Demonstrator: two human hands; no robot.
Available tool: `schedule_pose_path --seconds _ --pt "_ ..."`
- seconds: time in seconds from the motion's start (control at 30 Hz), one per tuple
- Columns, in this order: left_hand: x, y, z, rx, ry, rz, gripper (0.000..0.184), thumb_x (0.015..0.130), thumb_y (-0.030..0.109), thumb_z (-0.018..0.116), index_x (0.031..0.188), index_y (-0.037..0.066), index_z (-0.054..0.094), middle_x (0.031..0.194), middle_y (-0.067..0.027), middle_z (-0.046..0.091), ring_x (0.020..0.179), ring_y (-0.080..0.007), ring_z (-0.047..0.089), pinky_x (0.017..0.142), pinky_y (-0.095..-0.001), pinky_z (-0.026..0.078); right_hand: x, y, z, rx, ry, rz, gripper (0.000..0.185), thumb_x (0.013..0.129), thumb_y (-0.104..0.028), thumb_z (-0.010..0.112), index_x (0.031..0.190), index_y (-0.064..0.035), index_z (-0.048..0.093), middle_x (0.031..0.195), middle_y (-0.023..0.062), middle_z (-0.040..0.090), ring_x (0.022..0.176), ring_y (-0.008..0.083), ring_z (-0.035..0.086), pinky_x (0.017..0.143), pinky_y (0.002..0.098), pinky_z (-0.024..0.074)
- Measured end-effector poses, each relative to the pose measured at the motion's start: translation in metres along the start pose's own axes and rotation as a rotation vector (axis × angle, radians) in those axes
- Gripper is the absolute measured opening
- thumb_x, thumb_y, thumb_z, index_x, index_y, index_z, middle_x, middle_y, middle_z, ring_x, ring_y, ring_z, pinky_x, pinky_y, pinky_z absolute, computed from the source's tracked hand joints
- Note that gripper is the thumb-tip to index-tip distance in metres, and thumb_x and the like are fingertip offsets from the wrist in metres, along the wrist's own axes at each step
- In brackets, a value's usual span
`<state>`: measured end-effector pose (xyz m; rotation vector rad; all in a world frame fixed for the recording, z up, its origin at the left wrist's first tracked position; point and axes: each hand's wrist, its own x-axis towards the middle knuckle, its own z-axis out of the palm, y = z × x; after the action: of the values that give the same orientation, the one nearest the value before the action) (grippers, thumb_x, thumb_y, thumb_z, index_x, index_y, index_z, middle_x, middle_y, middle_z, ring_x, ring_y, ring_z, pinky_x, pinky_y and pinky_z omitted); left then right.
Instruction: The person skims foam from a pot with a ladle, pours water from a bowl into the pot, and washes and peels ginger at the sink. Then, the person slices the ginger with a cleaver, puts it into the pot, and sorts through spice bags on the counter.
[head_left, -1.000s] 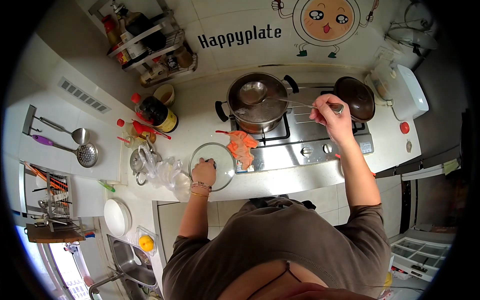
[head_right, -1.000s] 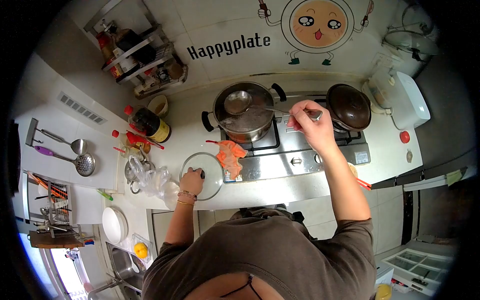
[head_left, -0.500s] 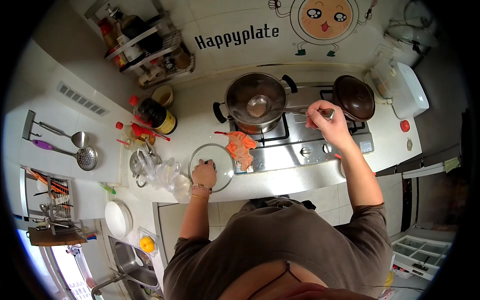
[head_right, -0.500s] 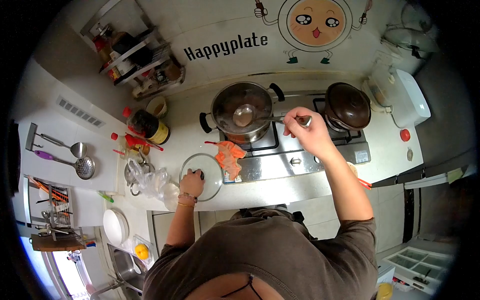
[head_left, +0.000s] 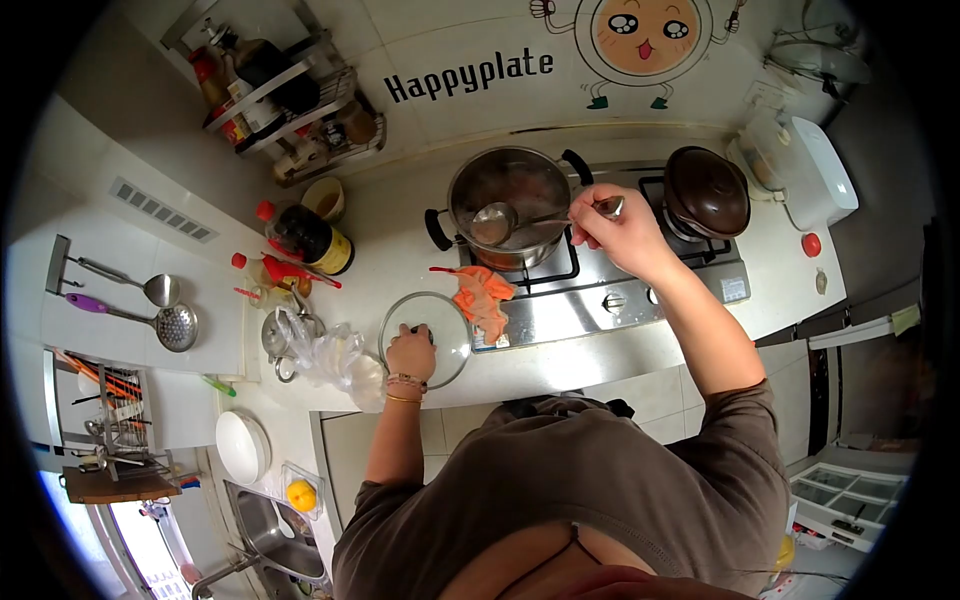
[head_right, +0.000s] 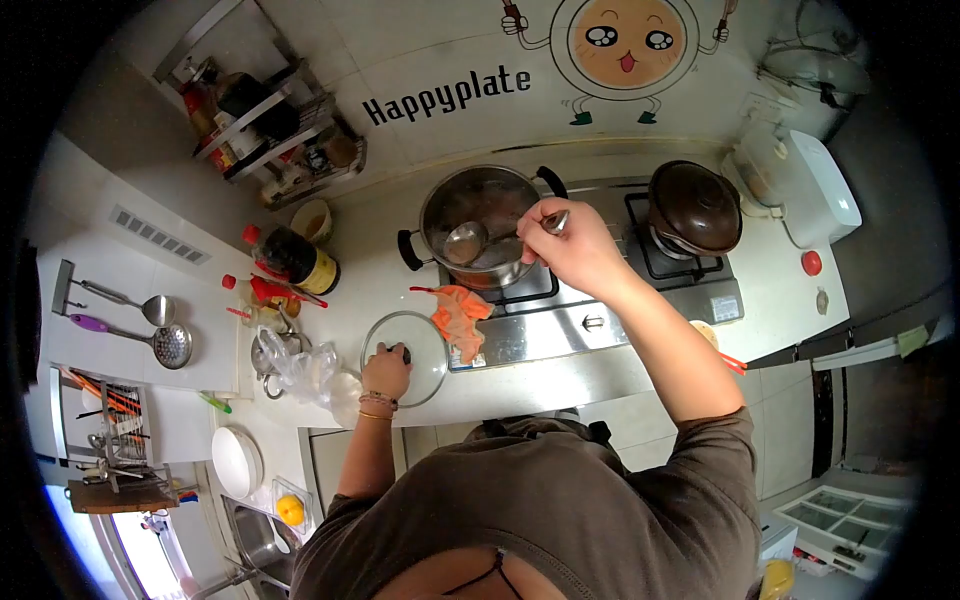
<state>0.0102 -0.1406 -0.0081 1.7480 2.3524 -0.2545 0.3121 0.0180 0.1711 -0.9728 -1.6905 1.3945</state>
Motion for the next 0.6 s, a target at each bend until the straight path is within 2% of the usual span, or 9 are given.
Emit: schedule_pose_path --seconds 0.2,0.3,0.6 --pt "0.001 -0.001 0.001 -0.008 -0.001 0.008 0.031 0.08 0.028 0.066 0.104 0.009 0.059 0.104 -0.0162 0.055 0.089 -0.0346 0.061 0.072 -0.0421 0.053 0.01 0.006 0.01 0.049 0.007 -0.018 0.015 0.087 -0.012 0.057 0.083 0.0022 0.059 0.066 0.0056 0.061 0.057 0.0083 0.055 0.053 0.0217 0.0435" --pt "0.002 -0.001 0.0 -0.002 -0.037 -0.005 0.035 0.08 0.028 0.066 0.11 0.011 0.058 0.109 -0.0188 0.055 0.09 -0.0357 0.062 0.073 -0.0422 0.053 0.015 0.01 0.014 0.055 0.014 -0.016 0.015 0.087 -0.012 0.057 0.084 0.0029 0.059 0.066 0.0057 0.062 0.056 0.0085 0.056 0.052 0.0221 0.0439" --pt "0.003 -0.003 0.001 0.017 -0.01 0.019 0.032 0.08 0.028 0.066 0.106 0.01 0.059 0.103 -0.0175 0.056 0.086 -0.0347 0.063 0.069 -0.0422 0.053 0.025 0.024 0.021 0.111 0.051 -0.037 0.015 0.088 -0.011 0.056 0.084 0.0032 0.059 0.066 0.0065 0.062 0.056 0.0093 0.056 0.052 0.022 0.0437"
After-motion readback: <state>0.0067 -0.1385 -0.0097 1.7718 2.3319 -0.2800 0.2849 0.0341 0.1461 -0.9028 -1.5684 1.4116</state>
